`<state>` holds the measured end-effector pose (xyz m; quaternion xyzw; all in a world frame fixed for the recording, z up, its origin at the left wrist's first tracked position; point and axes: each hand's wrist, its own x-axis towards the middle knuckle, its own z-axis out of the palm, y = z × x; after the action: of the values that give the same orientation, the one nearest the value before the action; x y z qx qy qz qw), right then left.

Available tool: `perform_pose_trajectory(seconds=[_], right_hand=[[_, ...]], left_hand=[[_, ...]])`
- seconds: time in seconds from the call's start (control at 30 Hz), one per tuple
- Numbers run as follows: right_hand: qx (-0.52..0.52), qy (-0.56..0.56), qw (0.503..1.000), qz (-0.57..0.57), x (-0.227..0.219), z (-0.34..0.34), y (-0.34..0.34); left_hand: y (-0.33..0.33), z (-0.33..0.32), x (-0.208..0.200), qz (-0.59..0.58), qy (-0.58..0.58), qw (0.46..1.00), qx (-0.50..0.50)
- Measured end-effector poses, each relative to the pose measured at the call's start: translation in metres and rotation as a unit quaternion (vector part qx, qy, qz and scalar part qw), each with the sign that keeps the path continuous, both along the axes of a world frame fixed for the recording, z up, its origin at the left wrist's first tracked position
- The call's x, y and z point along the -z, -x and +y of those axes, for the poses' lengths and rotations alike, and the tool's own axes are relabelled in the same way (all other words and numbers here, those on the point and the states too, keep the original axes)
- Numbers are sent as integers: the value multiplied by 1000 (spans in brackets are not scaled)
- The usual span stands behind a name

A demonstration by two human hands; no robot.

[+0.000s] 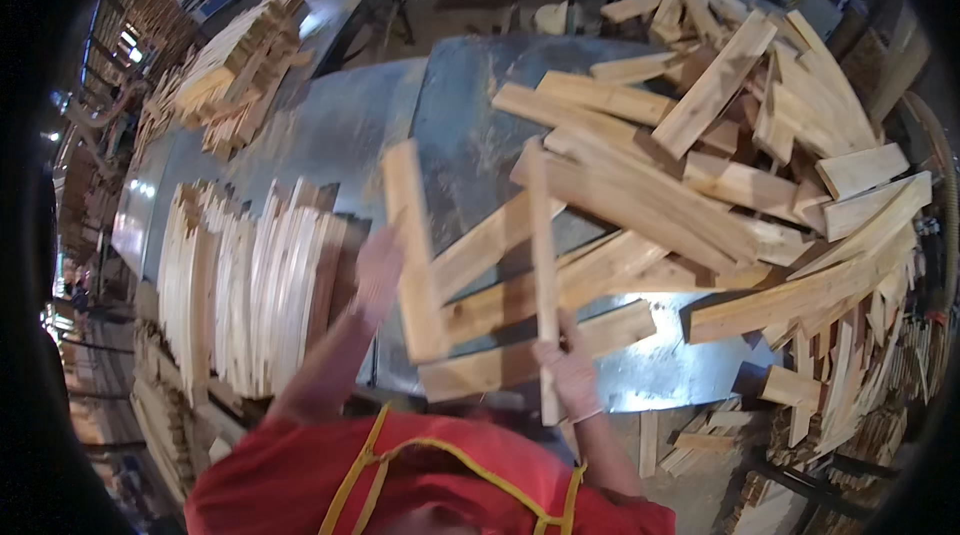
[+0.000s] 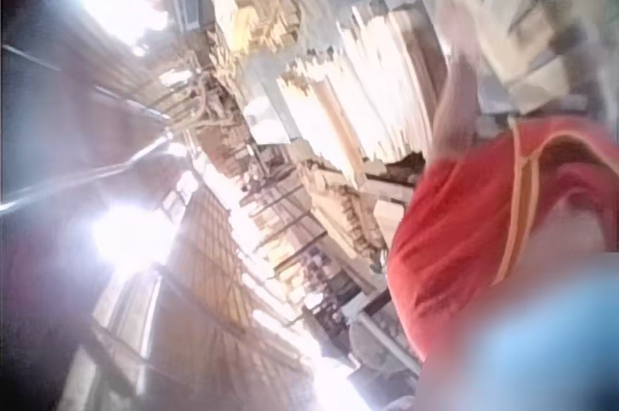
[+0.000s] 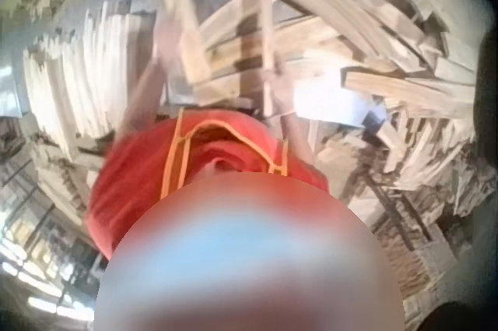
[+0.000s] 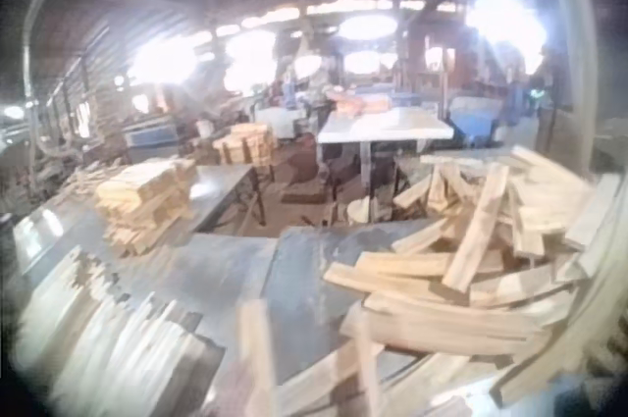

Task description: The person picks up wooden planks from a pile on a metal table and stacks them neatly. The person handles the planks one by one or in small groups, aligning them into a growing stack on the table surface.

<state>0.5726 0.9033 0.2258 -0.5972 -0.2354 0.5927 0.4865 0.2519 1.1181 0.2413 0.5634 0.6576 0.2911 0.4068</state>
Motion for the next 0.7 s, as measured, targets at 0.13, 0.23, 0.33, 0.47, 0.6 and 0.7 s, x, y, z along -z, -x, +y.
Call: perform_pose_trajectory(seconds=[0.13, 0.23, 0.33, 0.47, 0.6, 0.7], right_hand=[[62, -17, 992, 109, -27, -8, -15], [84, -27, 993, 81, -28, -18, -23], [55, -25, 988, 140, -12, -41, -38], [90, -29, 844, 528, -10, -47, -39], [115, -39, 800, 587, -18, -34, -53], [94, -80, 817, 564, -28, -51, -64]], left_hand=[[-140, 131, -125, -96, -155, 972, 148], [-181, 155, -155, 128, -296, 942, 94], [-148, 107, -104, 264, -268, 925, 48], [-83, 20, 7, 376, 36, 924, 64], [-90, 31, 22, 321, 147, 935, 38], [-96, 60, 12, 177, 40, 983, 1]])
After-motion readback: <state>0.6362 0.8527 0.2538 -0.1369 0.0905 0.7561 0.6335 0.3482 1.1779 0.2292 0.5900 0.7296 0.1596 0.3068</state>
